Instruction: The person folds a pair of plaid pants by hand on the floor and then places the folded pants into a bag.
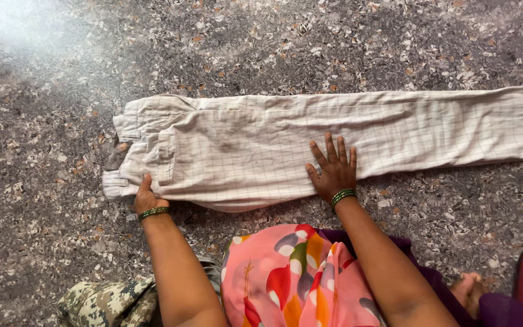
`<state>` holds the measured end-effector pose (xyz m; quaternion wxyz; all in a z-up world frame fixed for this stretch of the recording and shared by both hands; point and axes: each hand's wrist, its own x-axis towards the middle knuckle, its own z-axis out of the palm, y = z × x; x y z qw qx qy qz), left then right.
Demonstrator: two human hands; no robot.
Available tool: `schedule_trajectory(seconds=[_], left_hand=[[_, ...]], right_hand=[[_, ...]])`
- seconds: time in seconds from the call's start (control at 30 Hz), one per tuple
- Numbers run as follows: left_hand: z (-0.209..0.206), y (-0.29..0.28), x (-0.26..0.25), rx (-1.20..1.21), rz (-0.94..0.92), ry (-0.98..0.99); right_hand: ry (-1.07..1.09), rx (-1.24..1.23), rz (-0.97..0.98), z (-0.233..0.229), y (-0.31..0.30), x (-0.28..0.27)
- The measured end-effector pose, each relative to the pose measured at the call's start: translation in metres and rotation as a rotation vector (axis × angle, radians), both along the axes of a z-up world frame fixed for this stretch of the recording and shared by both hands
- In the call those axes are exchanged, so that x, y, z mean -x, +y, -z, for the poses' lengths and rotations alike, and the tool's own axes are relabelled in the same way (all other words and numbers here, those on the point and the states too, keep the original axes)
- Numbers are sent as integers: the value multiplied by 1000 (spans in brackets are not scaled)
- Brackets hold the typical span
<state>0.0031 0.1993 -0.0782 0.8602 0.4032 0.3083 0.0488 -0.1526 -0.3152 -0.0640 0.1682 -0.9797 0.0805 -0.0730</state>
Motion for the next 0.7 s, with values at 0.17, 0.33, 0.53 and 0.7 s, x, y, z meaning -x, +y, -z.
schedule_trajectory(seconds=[0.17,0.33,0.53,0.7], left_hand=[[-73,-48,3,-325,-80,3],[-158,-161,33,-1294,408,-157],[-143,-247,84,-2133,1089,-820],[-118,-252,115,-2061,1648,-559]], right_hand=[[-2,6,5,-3,1,-2],[-22,-4,-7,2,0,-3],[-1,18,-6,4,-1,-5],[103,74,19,7,-3,-5]])
